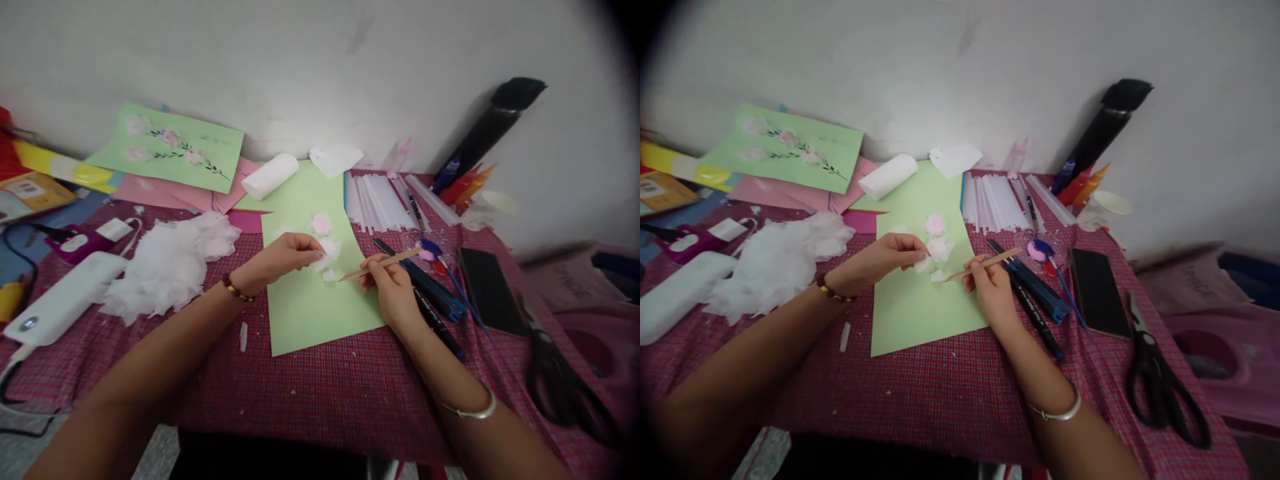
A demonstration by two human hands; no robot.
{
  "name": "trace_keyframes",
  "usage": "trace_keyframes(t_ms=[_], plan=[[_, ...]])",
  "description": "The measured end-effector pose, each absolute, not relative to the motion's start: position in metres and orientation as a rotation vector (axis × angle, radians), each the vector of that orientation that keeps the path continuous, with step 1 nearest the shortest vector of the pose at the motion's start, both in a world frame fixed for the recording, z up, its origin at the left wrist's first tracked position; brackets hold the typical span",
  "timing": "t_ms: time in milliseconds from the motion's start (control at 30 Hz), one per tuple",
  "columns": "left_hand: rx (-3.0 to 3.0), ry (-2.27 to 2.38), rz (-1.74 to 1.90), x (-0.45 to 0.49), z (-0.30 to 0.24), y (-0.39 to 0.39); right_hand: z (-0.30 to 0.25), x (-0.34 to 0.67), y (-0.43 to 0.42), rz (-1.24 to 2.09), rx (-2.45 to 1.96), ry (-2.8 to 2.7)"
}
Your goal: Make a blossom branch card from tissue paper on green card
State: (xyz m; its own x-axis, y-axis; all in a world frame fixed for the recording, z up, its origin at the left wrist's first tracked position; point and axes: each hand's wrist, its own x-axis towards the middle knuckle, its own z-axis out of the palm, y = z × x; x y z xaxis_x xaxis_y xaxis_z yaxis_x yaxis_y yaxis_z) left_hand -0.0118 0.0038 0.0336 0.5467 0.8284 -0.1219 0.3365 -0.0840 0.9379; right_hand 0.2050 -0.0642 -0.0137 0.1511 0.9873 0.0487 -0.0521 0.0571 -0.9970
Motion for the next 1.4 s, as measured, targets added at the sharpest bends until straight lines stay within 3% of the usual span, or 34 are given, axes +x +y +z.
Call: trace_keyframes(t_ms=[600,800,1000,1400], plan=[[1.535,0.794,0.263,-0.028,0.020,0.022,-0.012,0.201,-0.065,1.011,-1.289,-1.234],[1.853,0.681,0.057,-0.026,0.020,0.018,-0.018,0.205,-0.063,1.047,-1.245,-1.094],[2.161,0.790,0.242,-0.007,0.014,0.007,-0.015,0.203,-0.067,0.997,-1.210,-1.138],[2.089,0.851,0.379,-0.001,0.006,0.007,-0.002,0.193,-0.082,0.783,-1.251,-1.511]])
